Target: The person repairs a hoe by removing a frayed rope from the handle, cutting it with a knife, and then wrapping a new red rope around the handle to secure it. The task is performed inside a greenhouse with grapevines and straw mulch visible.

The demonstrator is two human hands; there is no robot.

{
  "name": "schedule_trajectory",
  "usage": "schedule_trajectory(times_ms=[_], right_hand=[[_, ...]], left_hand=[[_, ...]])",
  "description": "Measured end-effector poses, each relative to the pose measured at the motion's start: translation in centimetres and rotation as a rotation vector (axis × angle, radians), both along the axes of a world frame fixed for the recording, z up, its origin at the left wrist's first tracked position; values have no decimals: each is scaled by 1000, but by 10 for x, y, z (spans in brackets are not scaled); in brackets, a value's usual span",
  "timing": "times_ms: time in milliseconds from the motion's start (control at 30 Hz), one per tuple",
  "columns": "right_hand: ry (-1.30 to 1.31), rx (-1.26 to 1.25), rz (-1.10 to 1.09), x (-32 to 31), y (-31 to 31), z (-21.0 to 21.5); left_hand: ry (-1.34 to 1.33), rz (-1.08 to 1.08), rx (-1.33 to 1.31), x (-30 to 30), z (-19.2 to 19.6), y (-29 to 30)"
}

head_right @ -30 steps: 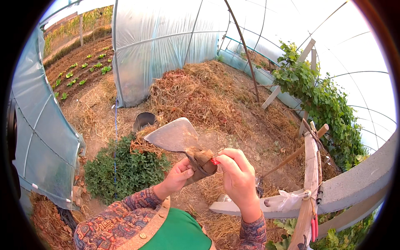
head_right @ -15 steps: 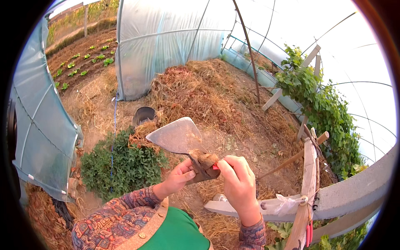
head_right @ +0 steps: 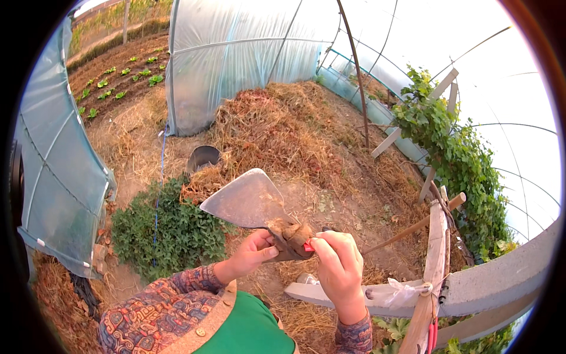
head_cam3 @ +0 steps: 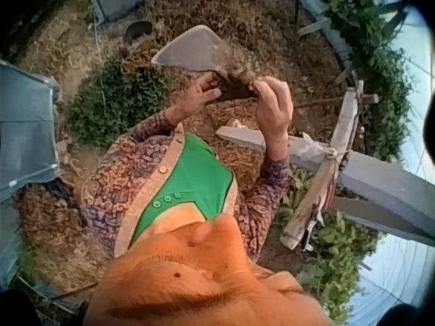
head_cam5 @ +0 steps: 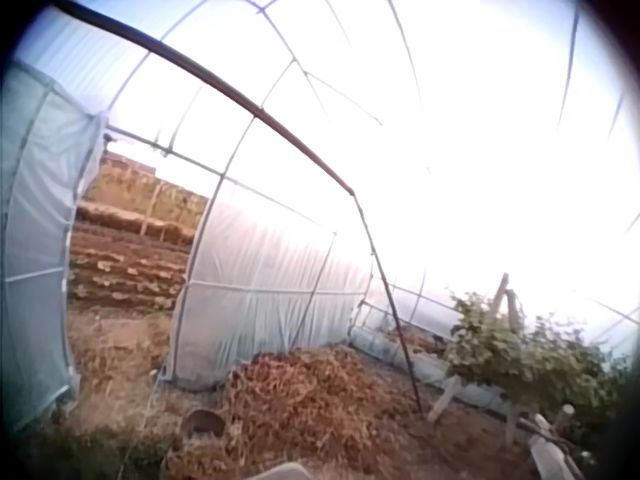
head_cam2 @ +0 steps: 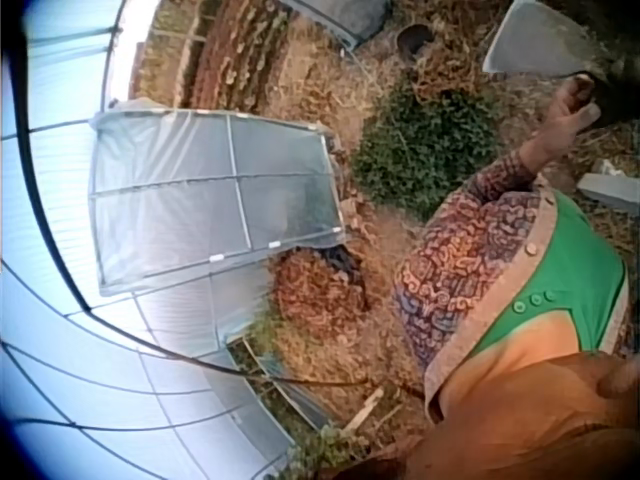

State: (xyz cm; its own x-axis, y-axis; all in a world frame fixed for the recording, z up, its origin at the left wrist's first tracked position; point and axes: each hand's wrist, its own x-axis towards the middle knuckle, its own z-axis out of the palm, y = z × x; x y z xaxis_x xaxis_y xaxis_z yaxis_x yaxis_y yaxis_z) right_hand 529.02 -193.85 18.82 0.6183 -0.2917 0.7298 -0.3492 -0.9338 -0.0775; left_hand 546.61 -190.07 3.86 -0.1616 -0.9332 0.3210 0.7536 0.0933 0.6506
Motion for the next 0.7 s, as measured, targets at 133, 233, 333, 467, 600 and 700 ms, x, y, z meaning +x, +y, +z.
schedule_trajectory(times_ms=[133,233,333,467,600,700], right_hand=[[28,-28,40,1,2,3],[68,-56,36,2,0,3],[85,-81,9,7,4,9],[97,-110,-28,8,7,6],[161,-155,-43,7,10,7],[189,-175,-57,4,10,8]], left_hand=[[33,40,-26,-2,-16,-9],[61,7,-43,0,-12,-8],[80,-41,-44,-1,-6,-8],[111,-35,-14,-4,-5,-6],[93,-14,-20,-4,-8,-8],[57,-21,-31,-3,-7,-8]])
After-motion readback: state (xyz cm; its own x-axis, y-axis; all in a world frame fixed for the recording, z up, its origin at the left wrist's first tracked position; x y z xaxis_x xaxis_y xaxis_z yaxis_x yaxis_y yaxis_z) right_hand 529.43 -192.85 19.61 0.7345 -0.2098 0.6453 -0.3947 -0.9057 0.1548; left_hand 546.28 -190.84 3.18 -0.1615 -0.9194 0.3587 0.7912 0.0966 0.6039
